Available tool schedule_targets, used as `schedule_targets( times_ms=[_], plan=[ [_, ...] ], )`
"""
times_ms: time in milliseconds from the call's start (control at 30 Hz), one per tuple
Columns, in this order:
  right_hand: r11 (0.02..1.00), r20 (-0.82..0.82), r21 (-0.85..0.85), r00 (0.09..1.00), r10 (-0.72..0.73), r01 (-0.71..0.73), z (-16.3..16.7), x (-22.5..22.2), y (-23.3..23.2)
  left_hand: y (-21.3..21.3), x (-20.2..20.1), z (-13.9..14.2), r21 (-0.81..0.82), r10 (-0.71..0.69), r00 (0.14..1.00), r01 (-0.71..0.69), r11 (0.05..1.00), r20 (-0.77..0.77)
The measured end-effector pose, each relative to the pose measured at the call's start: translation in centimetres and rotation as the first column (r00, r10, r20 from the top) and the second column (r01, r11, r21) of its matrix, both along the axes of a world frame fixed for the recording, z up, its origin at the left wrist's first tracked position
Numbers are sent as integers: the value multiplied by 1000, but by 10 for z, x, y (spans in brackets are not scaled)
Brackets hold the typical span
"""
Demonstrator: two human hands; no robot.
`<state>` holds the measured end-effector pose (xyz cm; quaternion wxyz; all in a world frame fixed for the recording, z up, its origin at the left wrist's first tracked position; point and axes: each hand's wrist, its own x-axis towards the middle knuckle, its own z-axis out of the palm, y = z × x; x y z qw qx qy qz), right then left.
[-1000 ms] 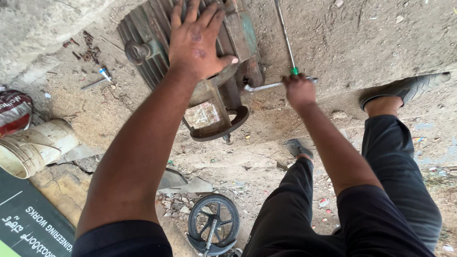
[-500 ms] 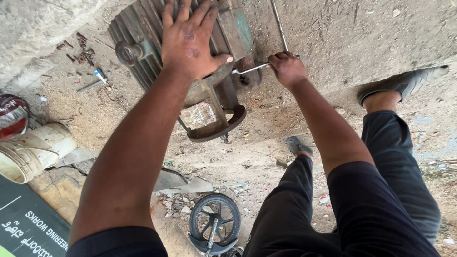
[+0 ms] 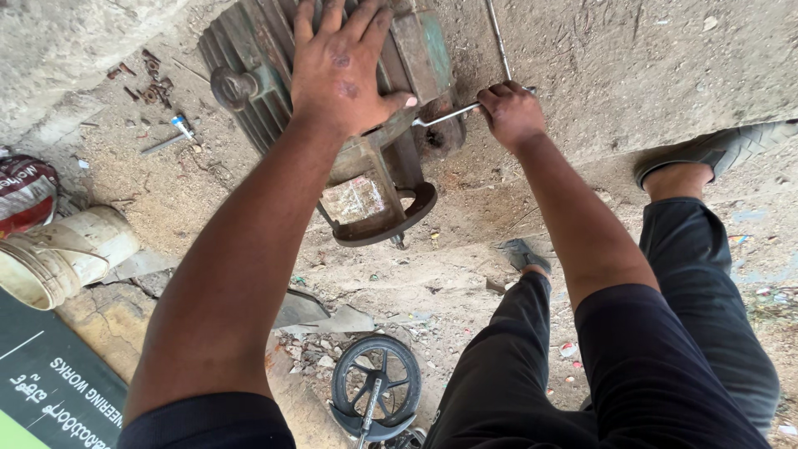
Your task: The person kneels on the ground working on an electric motor. They use a spanner to loosen and remove bolts from the motor housing, use a screwdriver on the housing, reposition and turn the motor to reach different sides, and handle the motor body by hand while working on its mounting flange.
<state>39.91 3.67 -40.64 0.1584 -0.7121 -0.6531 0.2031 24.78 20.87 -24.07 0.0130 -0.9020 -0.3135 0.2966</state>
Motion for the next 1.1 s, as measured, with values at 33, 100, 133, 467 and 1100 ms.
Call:
schedule_targets(
  times_ms=[33, 100, 133, 467, 1100],
  plan=[
    [1000, -4, -30, 1000, -8, 8, 1, 0, 0, 0, 0, 0, -5, 5, 1000, -5, 1000, -8],
    [1000, 24, -14, 1000, -9, 9, 3, 1, 1, -1, 0, 0, -3, 4, 1000, -4, 1000, -9],
    [1000, 39, -7, 999, -8, 8, 3, 1, 0, -1, 0, 0, 2, -1, 1000, 1, 1000, -3],
    [999, 70, 5, 997, -33, 32, -2, 7, -7, 0, 0, 4, -26, 13, 1000, -13, 1000, 0],
    [941, -605, -181, 787, 123, -287, 158, -77, -5, 2, 1, 6, 10, -34, 997, 33, 999, 73]
  ],
)
